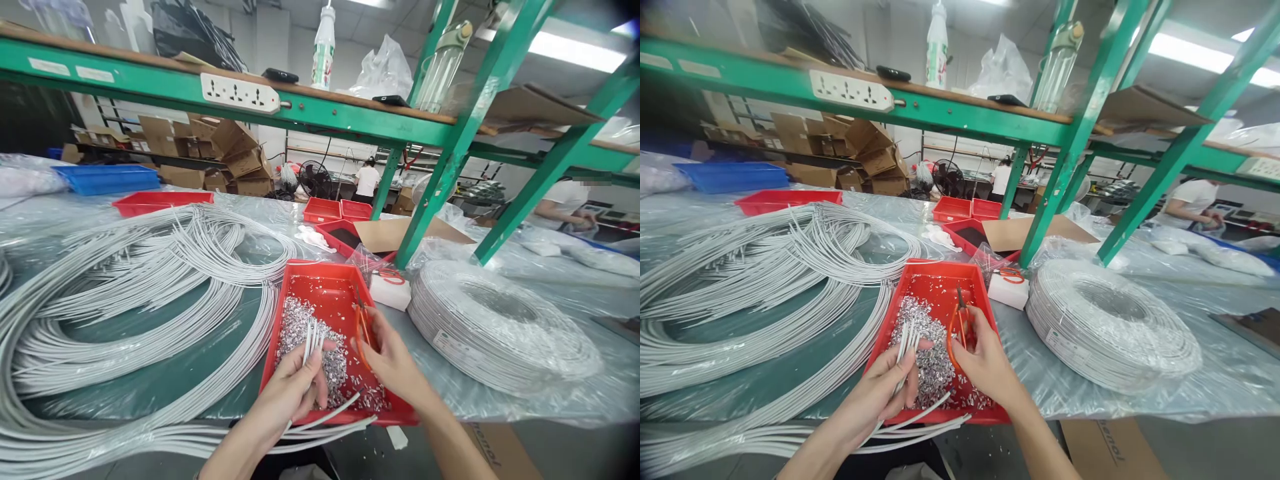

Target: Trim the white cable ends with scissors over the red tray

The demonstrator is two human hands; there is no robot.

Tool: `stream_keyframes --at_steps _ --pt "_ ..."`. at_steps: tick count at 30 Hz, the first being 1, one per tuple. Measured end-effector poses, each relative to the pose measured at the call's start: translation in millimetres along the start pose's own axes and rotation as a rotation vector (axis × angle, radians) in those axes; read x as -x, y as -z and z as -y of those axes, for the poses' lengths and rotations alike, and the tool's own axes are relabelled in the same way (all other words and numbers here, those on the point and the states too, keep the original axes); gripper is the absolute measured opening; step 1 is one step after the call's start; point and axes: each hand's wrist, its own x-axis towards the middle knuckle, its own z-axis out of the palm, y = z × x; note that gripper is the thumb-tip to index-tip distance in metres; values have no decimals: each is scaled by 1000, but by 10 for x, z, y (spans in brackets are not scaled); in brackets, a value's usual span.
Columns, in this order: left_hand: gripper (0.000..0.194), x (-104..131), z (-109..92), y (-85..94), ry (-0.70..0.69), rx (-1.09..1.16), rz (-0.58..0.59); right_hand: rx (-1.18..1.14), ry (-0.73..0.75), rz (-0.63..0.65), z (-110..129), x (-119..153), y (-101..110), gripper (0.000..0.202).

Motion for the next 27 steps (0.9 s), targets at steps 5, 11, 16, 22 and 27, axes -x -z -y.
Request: stream_keyframes --at_steps 5,11,16,22,27 --pt "36 30 -141 -41 -131 -12 -70 -136 -100 382 271 125 179 33" --pt "30 29 -199 -48 -192 -30 -94 136 -139 476 369 277 257 32" --pt "31 7 -175 -56 -192 -23 -111 290 -117 467 273 322 314 41" --pt "29 -1 -134 -45 -169 -29 -127 310 -98 447 243 352 351 45" --pt "28 21 -133 -56 -181 -76 -137 295 -73 420 262 392 308 44"
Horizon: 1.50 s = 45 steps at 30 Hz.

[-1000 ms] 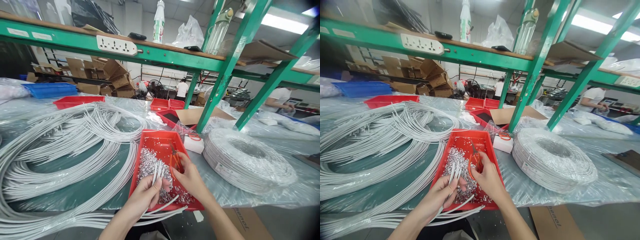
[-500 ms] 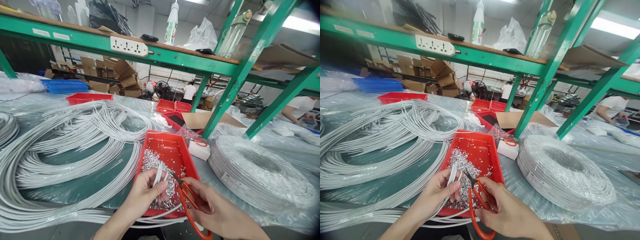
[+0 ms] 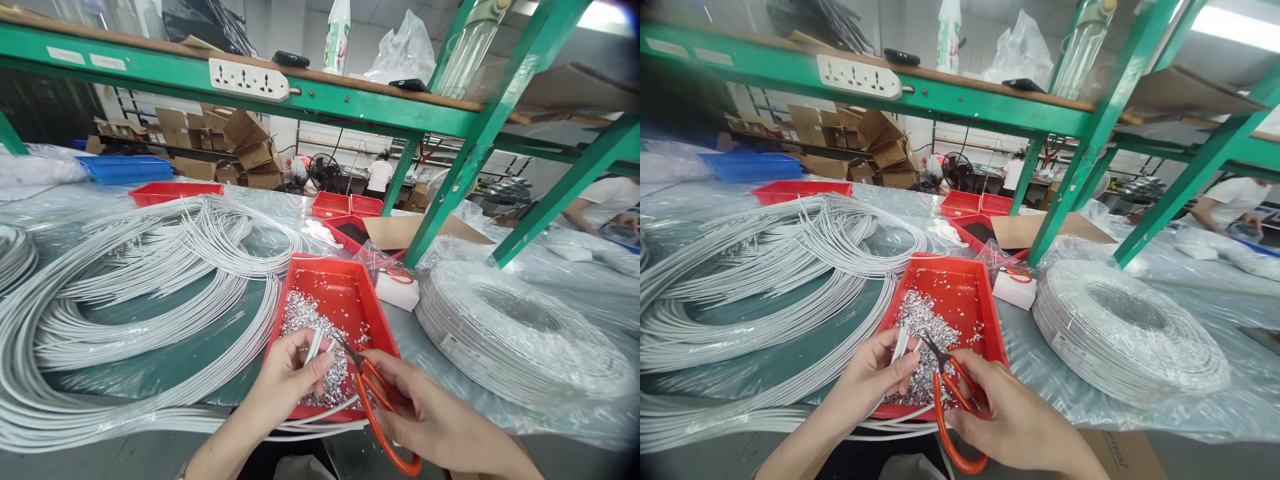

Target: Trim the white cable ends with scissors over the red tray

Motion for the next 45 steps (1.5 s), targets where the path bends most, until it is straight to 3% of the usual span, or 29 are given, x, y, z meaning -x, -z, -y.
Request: stream_keyframes --at_steps 11,20,30,33,37,41,45 --pt "25 49 -53 -22 -44 17 -2 27 -12 34 56 22 -26 42" --pt "28 88 -105 -68 -78 -10 -150 186 -60 70 73 118 -18 47" --pt "29 86 -82 -1 -68 239 118 243 -8 82 133 94 63 43" --pt "30 94 -114 4 -15 302 139 106 11 50 150 32 54 38" --pt "30 95 -139 -1 17 319 146 -329 -7 -85 233 -180 -90 28" --pt "34 90 -98 -43 -73 172 102 -602 22 -249 335 -399 -313 25" --pt "38 96 -39 -48 -165 31 83 -718 95 -317 323 -506 -458 28"
